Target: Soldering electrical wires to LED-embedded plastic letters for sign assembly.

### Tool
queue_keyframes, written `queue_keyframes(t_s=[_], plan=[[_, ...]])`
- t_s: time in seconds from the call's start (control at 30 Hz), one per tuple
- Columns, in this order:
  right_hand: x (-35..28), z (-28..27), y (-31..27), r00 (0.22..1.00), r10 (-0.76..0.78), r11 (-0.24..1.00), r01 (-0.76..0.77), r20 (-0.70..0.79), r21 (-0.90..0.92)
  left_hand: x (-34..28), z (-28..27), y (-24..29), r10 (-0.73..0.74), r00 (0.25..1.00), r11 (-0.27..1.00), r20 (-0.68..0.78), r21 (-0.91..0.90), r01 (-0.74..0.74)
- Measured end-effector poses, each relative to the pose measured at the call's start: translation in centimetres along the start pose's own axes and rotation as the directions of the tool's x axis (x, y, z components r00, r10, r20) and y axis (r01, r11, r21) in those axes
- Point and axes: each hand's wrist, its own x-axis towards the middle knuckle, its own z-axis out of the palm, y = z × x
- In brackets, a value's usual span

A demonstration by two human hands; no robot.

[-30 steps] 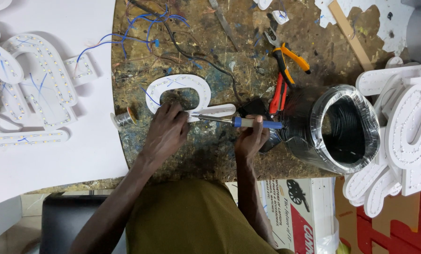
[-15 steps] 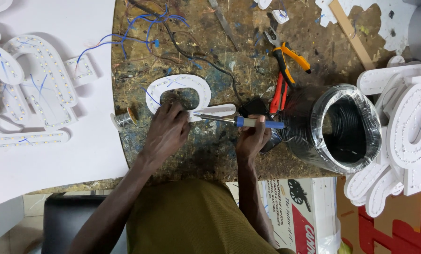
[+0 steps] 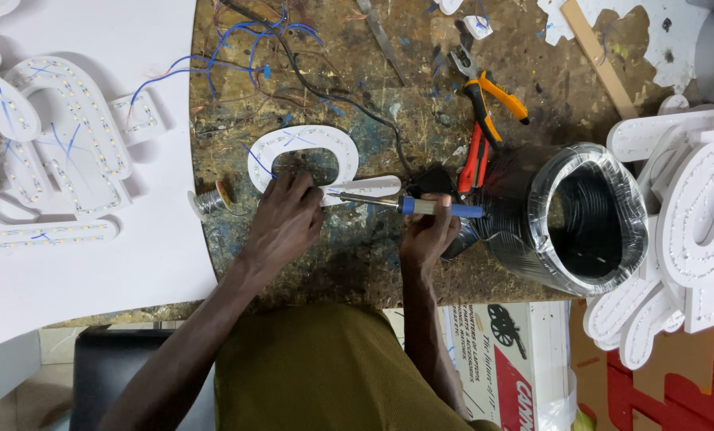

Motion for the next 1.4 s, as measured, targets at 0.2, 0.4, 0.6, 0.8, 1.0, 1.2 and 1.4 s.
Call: queue_keyframes(t_s=[0.2,0.4,0.6,0.8,1.0,1.2,1.4], plan=[[2.4,-1.7,0.5,1.000,0.010,1.000,-0.010,-0.002,0.008,-0.3,0.9,-0.4,0.004,1.000,1.000,0.009,0.010,-0.004],[3.3,-1.9,0.5,0.999,0.047,0.998,-0.046,-0.010,0.053,-0.9,1.4,-0.6,0.005,0.999,1.000,0.049,0.024,-0.006],[2.2,-0.6,-1.1,0.996,0.090,0.995,-0.091,0.023,0.028,-1.2,1.9,-0.3,-0.043,0.997,0.999,0.068,0.031,0.041],[1.3,0.8,-2.1,0.988,0.137,0.990,-0.138,0.066,0.021,-0.3,-2.6,0.7,-0.144,0.989,0.982,-0.029,-0.128,0.139],[0.4,2.7,-1.8,0.988,0.116,0.993,-0.118,0.100,0.020,0.6,-2.7,-3.3,-0.280,0.949,0.932,-0.146,-0.278,0.232],[1.6,3.7,-2.1,0.992,0.073,0.987,-0.087,0.106,0.137,9.4,-1.9,-4.0,-0.155,0.966,0.929,-0.209,-0.364,0.070],[1.6,4.3,-4.3,0.990,0.064,0.984,-0.083,0.127,0.158,17.7,7.2,-11.2,0.046,0.998,0.991,0.031,0.124,-0.050]])
